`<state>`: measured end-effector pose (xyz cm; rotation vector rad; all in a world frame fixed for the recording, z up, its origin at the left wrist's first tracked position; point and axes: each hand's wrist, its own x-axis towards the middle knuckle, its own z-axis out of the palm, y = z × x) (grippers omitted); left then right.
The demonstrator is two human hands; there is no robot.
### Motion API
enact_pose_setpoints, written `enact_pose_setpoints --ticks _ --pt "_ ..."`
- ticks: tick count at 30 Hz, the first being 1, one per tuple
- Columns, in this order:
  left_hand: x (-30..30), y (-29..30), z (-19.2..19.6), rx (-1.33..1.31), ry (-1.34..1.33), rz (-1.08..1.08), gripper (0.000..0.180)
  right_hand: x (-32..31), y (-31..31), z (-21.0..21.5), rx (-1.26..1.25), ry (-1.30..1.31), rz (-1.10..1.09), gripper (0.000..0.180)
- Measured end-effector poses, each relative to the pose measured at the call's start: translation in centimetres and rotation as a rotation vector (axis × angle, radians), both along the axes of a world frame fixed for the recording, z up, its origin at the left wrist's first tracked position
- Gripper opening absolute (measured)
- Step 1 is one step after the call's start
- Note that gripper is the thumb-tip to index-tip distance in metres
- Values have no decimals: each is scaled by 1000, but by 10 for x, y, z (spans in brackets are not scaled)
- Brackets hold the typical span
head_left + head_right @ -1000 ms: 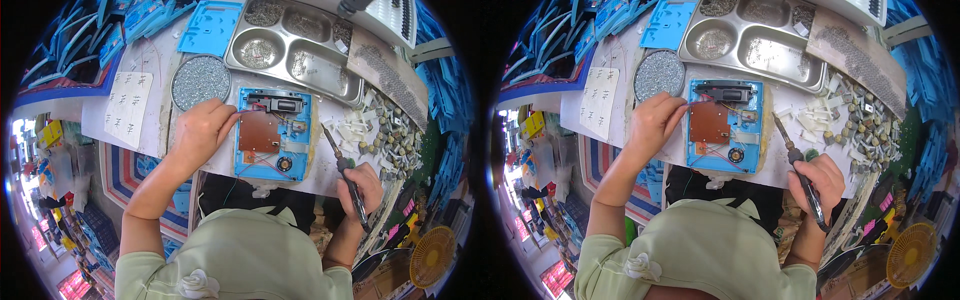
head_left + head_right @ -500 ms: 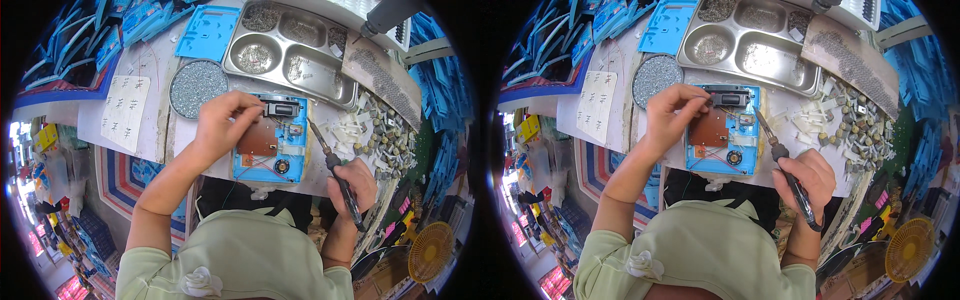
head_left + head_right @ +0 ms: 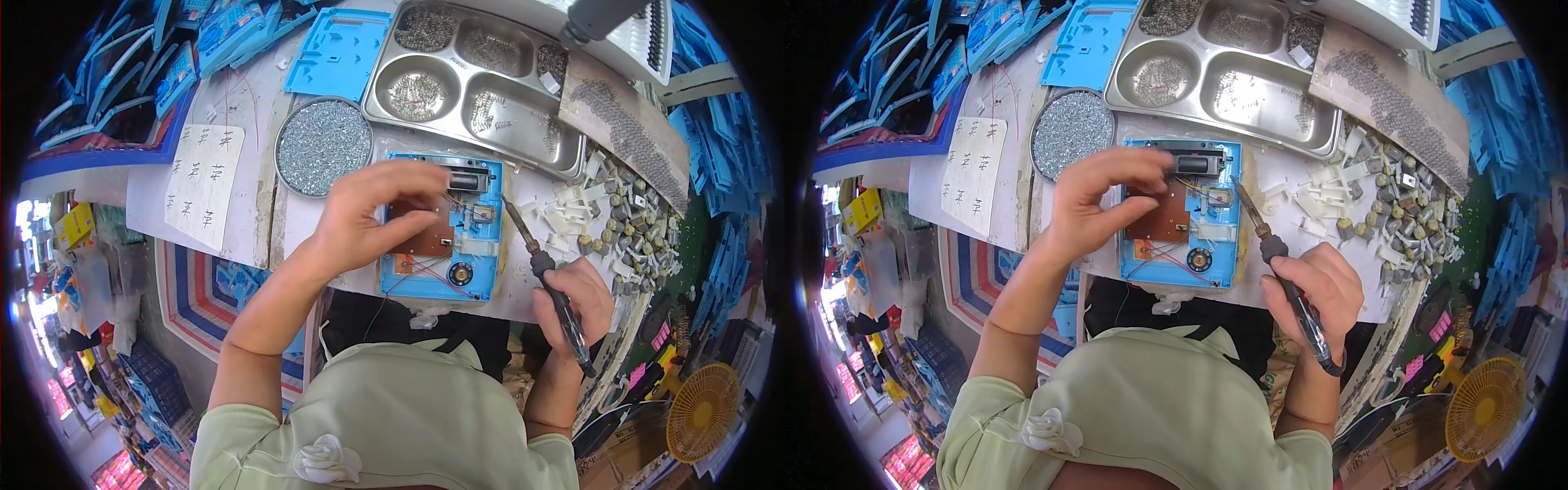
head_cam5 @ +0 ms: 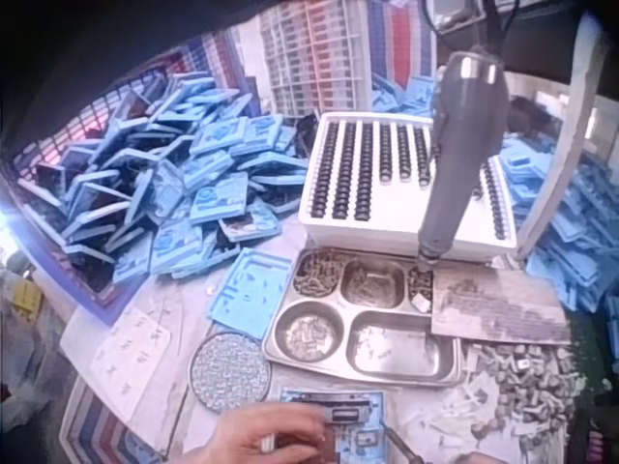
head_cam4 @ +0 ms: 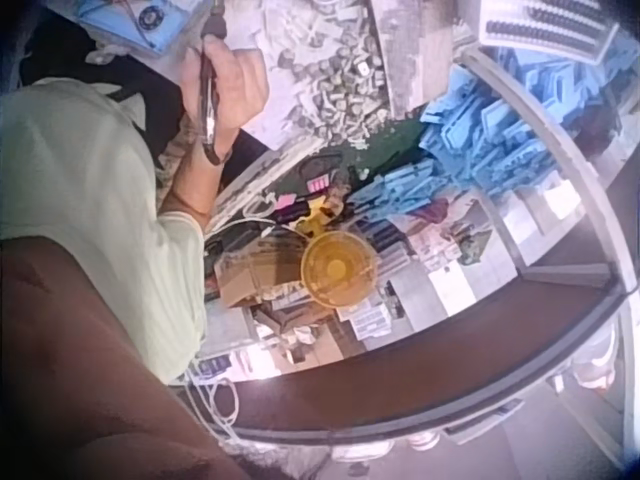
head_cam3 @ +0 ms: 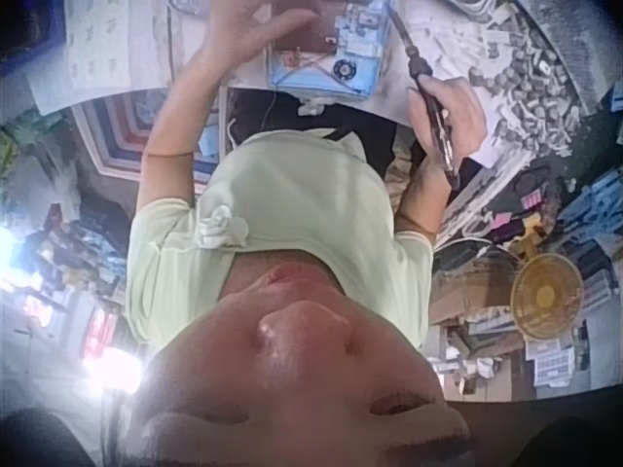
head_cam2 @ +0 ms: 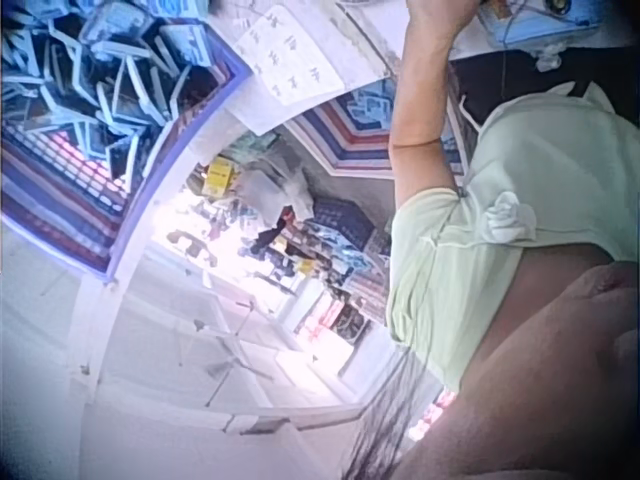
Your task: Soldering components and using a power screwdriver to assemble a plastic electronic handheld device.
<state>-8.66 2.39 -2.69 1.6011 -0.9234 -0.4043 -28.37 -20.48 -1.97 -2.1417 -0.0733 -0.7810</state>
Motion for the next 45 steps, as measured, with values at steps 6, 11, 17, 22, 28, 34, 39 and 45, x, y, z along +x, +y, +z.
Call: enact_pose_setpoints --ticks 6,11,17,22,28,34,39,45 --pt "-5 22 -10 237 -245 537 39 -5 0 -6 18 8 -29 30" --pt "-5 12 -7 267 -445 279 35 0 3 -3 17 6 -3 31" --pt "2 -6 -16 131 -396 168 20 10 7 4 13 -14 8 33" --pt "3 -9 -14 87 -373 163 15 27 19 1 88 8 -56 40" --pt "31 10 -13 74 -671 -89 23 47 28 3 47 17 42 41" --pt "55 6 -5 58 -993 -369 31 40 27 -4 63 69 4 42" --pt "58 -6 -11 24 -894 -434 27 32 27 -3 93 99 -60 42" --pt "44 -8 -15 27 -608 -374 21 37 26 -1 62 84 -42 42"
